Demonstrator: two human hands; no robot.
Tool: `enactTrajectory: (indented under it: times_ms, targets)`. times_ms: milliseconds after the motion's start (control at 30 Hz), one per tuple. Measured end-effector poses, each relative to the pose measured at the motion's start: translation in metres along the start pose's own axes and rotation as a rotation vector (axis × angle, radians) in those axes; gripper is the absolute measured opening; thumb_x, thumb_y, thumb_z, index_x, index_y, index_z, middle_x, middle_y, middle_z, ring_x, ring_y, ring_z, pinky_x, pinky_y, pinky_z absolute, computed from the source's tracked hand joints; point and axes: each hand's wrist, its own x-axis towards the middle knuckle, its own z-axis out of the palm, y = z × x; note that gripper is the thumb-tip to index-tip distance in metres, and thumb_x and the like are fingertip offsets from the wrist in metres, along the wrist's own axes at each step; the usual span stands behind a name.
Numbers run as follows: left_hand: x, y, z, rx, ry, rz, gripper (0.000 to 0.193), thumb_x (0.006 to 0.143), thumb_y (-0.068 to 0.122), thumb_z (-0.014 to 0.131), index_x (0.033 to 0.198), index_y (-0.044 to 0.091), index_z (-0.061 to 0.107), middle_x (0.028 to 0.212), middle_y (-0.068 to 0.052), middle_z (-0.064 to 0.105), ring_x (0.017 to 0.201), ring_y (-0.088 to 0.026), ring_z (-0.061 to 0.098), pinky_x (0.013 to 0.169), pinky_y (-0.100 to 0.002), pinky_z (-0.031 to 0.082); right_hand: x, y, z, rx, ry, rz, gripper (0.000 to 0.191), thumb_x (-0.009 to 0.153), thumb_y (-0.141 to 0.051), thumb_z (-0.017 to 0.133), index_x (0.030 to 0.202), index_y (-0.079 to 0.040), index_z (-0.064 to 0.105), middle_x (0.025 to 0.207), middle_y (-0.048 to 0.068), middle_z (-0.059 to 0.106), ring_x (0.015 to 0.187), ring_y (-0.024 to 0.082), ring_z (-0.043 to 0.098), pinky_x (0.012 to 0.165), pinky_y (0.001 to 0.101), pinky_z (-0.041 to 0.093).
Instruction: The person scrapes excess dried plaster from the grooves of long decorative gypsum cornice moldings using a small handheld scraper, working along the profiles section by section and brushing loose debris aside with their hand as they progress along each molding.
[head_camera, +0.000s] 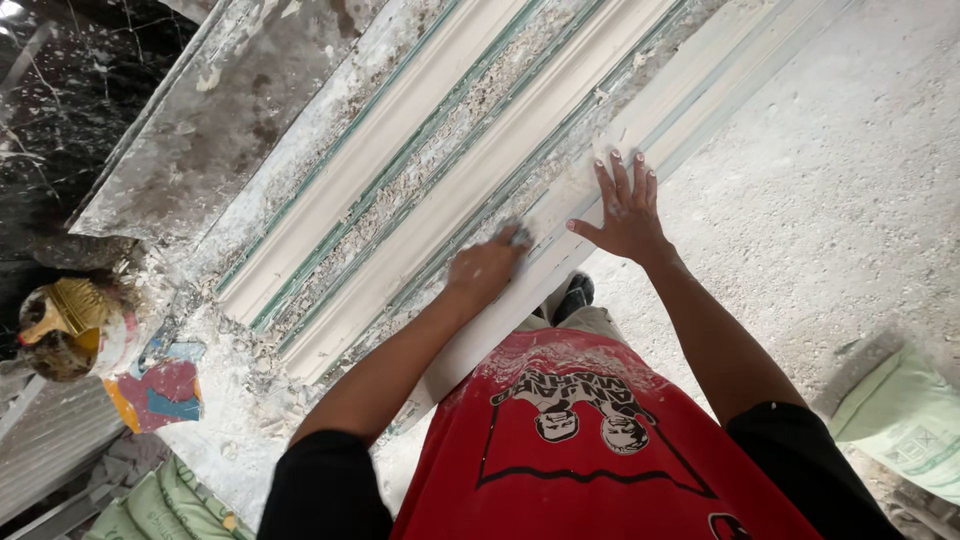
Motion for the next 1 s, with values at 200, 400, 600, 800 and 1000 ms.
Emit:
enactTrajectory:
  times_ms: [200,400,600,800,1000]
  targets:
    - [0.012,0.012,-0.017,0.06,0.038,0.065,0.047,0.094,0.004,0.049,0.136,0.021,0.062,0.151,-0.009,0.049,0.102,-0.033,0.073,0.082,-0.047,0.062,-0.002,0.001,0.0,0.013,0.002,-0.01,0.114,0.084,-0.078,0.062,0.162,-0.002,0.029,0.169,0.028,0.016,0.154,0.058,0.007,0.117,0.0757,0.014]
    - [-0.016,-0.003,-0.022,0.071,-0.079,0.025,0.046,0.099,0.005,0.047,0.141,0.02,0.056,0.164,-0.011,0.036,0.103,-0.036,0.072,0.084,-0.047,0.061,-0.003,0.0,0.0,-0.02,0.039,0.005,0.112,0.083,-0.076,0.066,0.161,-0.002,0.032,0.168,0.027,0.019,0.154,0.056,0.008,0.118,0.074,0.015]
    - [0.103,0.03,0.001,0.018,0.135,0.12,0.035,0.099,0.015,0.052,0.129,0.022,0.07,0.156,-0.011,0.051,0.123,-0.031,0.068,0.103,-0.046,0.055,-0.003,-0.004,-0.01,-0.016,-0.009,0.065,0.113,0.081,-0.074,0.066,0.162,-0.004,0.03,0.17,0.023,0.018,0.155,0.052,0.008,0.12,0.0713,0.016]
    - [0.068,0.007,0.006,0.059,0.236,0.184,0.036,0.098,0.019,0.05,0.129,0.022,0.068,0.153,-0.011,0.046,0.118,-0.038,0.066,0.096,-0.053,0.054,-0.004,-0.007,-0.016,-0.005,-0.007,0.069,0.119,0.083,-0.078,0.063,0.161,0.003,0.025,0.171,0.022,0.013,0.157,0.05,0.004,0.123,0.0679,0.011]
    - [0.046,0.009,-0.011,0.048,0.01,0.097,0.04,0.099,0.014,0.046,0.133,0.02,0.065,0.159,-0.012,0.043,0.112,-0.036,0.069,0.091,-0.05,0.057,-0.002,-0.004,-0.011,0.049,-0.092,0.125,0.123,0.081,-0.079,0.061,0.161,0.002,0.016,0.171,0.021,0.008,0.155,0.049,-0.003,0.122,0.0668,0.004]
